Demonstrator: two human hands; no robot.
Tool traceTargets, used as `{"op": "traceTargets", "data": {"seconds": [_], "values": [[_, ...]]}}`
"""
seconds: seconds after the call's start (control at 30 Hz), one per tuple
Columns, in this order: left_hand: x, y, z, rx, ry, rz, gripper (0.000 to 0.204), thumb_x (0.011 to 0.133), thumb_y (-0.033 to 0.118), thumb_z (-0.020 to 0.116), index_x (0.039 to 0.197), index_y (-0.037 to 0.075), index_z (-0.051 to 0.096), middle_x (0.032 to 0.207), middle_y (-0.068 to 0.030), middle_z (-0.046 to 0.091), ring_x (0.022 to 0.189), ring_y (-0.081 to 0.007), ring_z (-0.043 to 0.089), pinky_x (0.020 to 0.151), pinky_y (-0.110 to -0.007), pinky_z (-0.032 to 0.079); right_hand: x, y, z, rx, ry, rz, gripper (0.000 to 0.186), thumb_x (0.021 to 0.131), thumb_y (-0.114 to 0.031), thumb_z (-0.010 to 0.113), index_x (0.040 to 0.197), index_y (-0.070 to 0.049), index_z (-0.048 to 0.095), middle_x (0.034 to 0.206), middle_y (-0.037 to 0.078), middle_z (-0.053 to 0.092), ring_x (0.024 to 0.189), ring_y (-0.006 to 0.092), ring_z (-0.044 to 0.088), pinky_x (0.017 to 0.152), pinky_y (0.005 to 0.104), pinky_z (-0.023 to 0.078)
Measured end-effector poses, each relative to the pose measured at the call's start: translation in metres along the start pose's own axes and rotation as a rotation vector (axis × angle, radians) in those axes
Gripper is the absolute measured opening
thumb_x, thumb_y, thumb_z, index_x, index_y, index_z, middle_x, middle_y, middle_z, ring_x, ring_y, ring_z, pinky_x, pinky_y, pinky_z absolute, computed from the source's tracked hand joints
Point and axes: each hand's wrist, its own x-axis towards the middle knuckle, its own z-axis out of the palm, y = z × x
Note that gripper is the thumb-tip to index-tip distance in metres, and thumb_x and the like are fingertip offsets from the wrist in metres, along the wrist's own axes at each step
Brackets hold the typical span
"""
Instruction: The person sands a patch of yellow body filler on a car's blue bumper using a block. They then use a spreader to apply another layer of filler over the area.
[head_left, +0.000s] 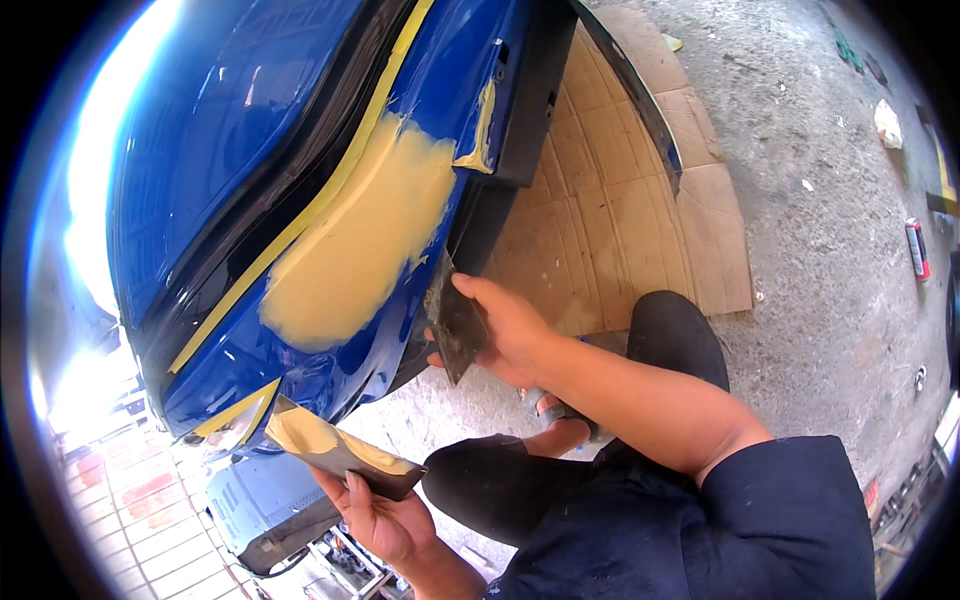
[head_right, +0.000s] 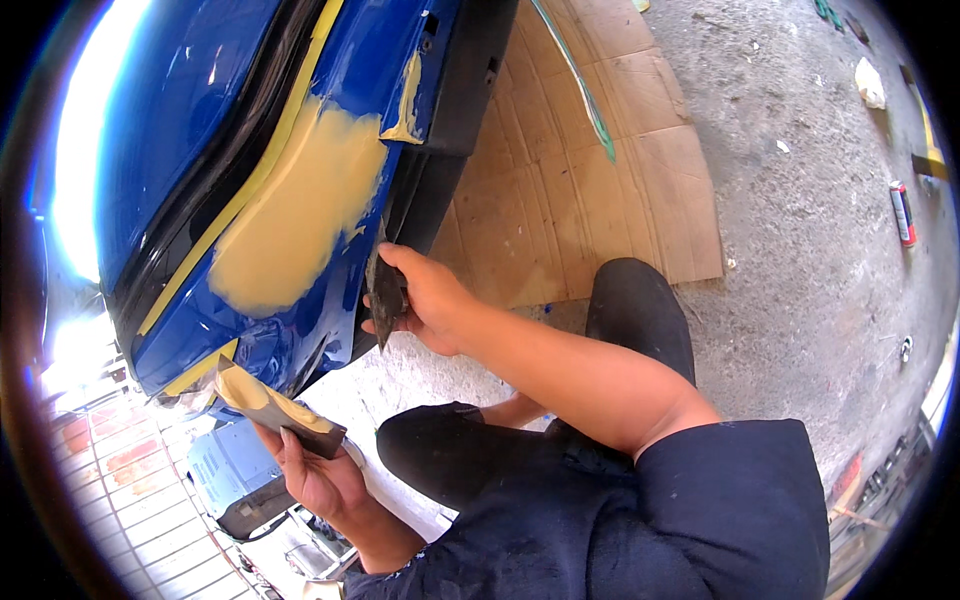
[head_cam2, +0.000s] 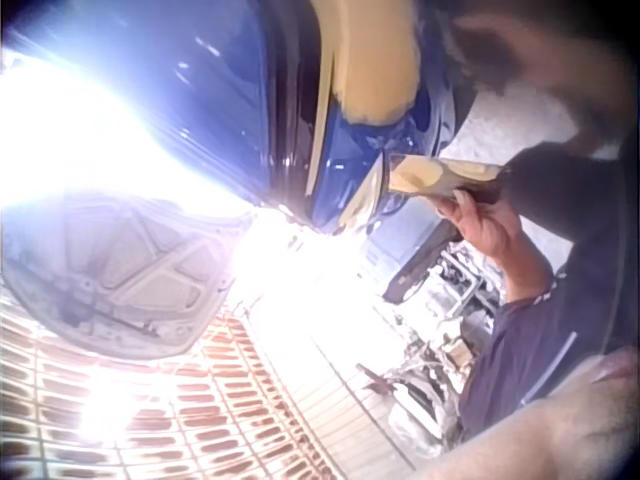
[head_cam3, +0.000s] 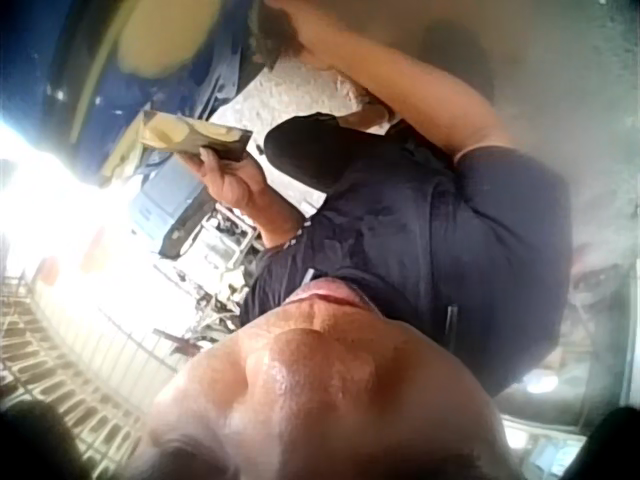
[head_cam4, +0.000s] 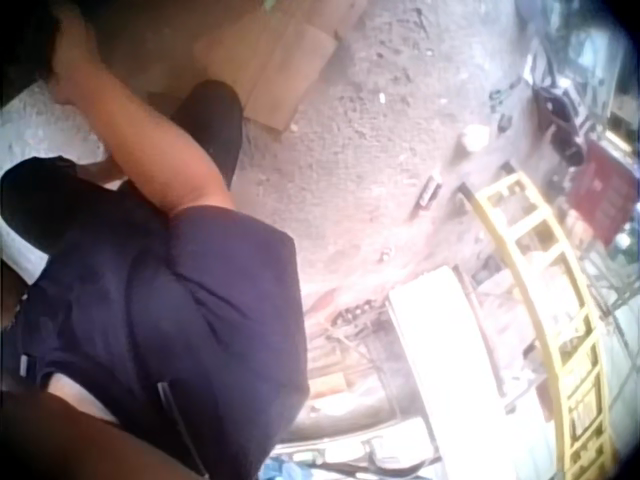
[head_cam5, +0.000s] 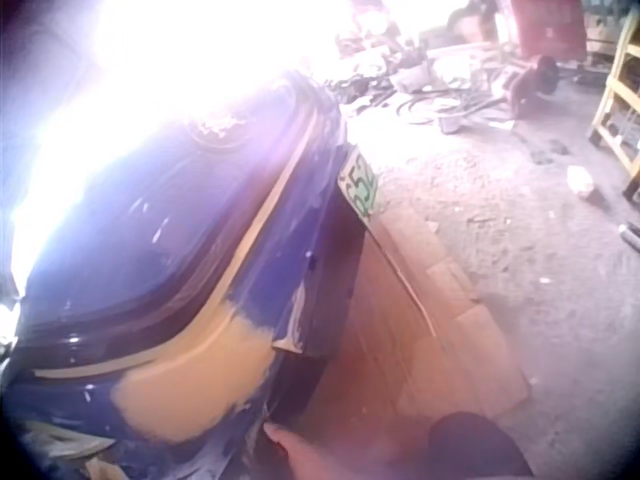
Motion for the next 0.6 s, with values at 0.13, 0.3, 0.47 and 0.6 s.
{"op": "traceTargets", "data": {"seconds": [0.13,0.3,0.47,0.6], "values": [[-0.002,0.002,0.001,-0.025,0.006,0.004,0.048,0.097,0.003,0.039,0.144,0.007,0.029,0.14,-0.0169,0.042,0.125,-0.0274,0.047,0.104,-0.041,0.041,0.005,0.004,0.02,-0.003,0.054,-0.035,0.038,0.094,-0.038,0.051,0.112,-0.004,0.052,0.098,0.012,0.058,0.092,0.0233,0.06,0.077,0.0443,0.054],[-0.002,0.003,0.001,-0.033,0.011,0.004,0.048,0.097,0.003,0.038,0.144,0.008,0.03,0.141,-0.0171,0.041,0.125,-0.028,0.047,0.104,-0.041,0.042,-0.007,0.011,0.05,-0.097,-0.01,-0.084,0.035,0.094,-0.036,0.051,0.111,-0.007,0.052,0.093,0.009,0.057,0.089,0.0187,0.059,0.073,0.0386,0.056],[-0.004,0.005,0.008,-0.041,0.021,0.025,0.048,0.097,0.003,0.036,0.144,0.008,0.029,0.141,-0.0169,0.041,0.125,-0.0284,0.048,0.103,-0.042,0.042,-0.021,0.034,0.063,-0.514,-0.041,-0.333,0.048,0.095,-0.033,0.05,0.131,-0.001,0.044,0.117,0.013,0.047,0.099,0.0174,0.054,0.074,0.0323,0.053],[-0.008,0.006,0.011,-0.091,-0.02,0.003,0.049,0.096,0.002,0.036,0.144,0.008,0.029,0.141,-0.0171,0.041,0.126,-0.0287,0.046,0.105,-0.043,0.041,-0.055,0.031,0.048,-0.892,-0.24,-0.43,0.06,0.095,-0.028,0.051,0.143,0.0,0.03,0.134,0.015,0.034,0.116,0.0205,0.046,0.093,0.0309,0.042]]}}
